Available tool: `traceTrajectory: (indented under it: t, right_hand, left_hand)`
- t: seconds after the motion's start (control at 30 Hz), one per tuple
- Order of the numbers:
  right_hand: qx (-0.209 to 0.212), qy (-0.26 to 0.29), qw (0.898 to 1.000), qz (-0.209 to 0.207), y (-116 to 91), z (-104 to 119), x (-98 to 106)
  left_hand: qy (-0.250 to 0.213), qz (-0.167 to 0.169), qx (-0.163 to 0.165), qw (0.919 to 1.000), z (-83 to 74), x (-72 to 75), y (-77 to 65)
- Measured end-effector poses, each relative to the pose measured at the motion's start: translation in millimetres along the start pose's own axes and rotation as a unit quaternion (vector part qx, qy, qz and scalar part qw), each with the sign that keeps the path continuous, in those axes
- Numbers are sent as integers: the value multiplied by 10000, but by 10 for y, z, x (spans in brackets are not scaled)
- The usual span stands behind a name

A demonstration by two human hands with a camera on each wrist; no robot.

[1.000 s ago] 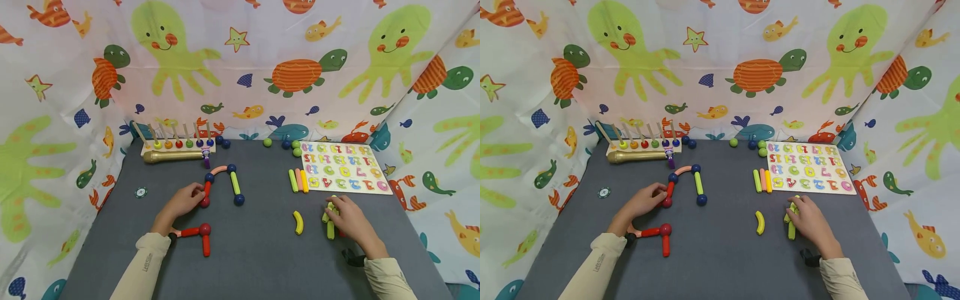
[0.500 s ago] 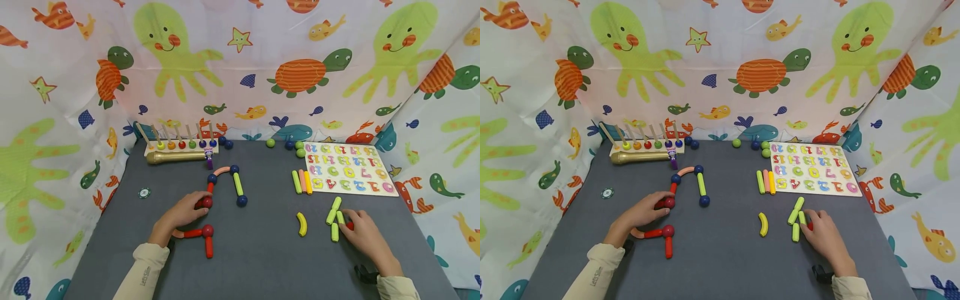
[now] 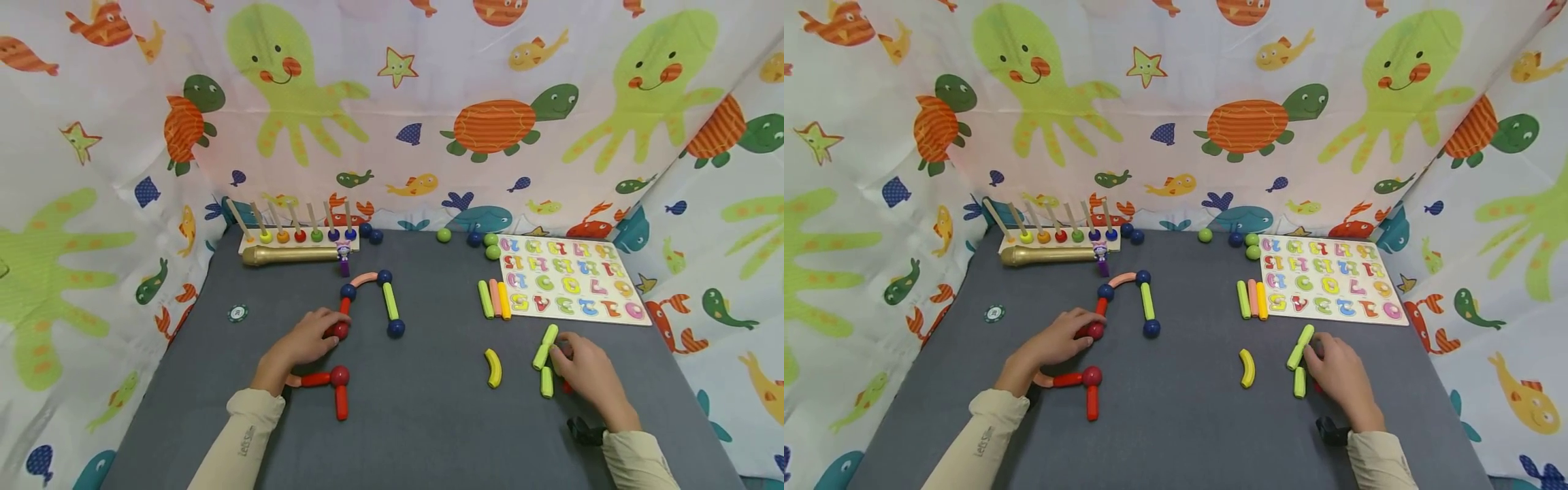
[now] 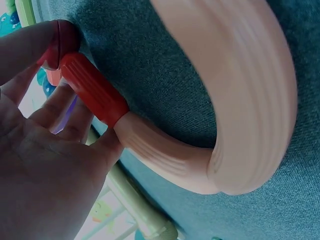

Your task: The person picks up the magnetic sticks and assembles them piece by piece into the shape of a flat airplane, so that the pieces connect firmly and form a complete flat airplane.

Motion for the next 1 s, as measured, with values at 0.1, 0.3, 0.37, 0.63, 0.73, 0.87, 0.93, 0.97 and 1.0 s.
traceTrajectory:
  t: [0.1, 0.3, 0.37, 0.63, 0.73, 0.87, 0.93, 0.97, 1.0]
  right_hand:
    - [-431, 81, 9990, 72, 76, -35, -22]
    - [-890, 292, 9954, 214, 234, -27, -92]
    - [-799, 361, 9959, 240, 303, 13, -111]
    - [357, 66, 9993, -130, 520, 347, -222]
    - [752, -23, 9966, -346, 616, 550, -299]
    - [1233, 167, 9911, -476, 772, 845, -406]
    - [1524, 378, 9865, -472, 848, 1003, -465]
    - [1671, 501, 9836, -449, 885, 1082, -497]
    - [1826, 589, 9805, -421, 921, 1162, -533]
  left_hand:
    - [-19, 40, 14, 10000, 31, -28, 40]
    - [-68, 107, -1, 9999, -27, 31, -25]
    - [-77, 78, -4, 9999, -36, 47, -37]
    - [-97, 68, 8, 9999, -28, 58, -27]
    - [-77, 59, 10, 10000, -30, 62, -30]
    - [-98, 98, 48, 9999, -49, 65, -46]
    - [-122, 116, 84, 9998, -53, 63, -51]
    - [-135, 111, 100, 9998, -54, 63, -55]
    - [-154, 111, 134, 9997, -55, 65, -59]
Point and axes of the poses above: each hand's wrist, its own y-axis towards the middle knuckle, its own x-axis out of the back of the hand, z = x × y, the point moved 3 cm from there along y, towards the middle knuckle, and after that the axes turned 15 degrees about x, right-handed, at the moved point
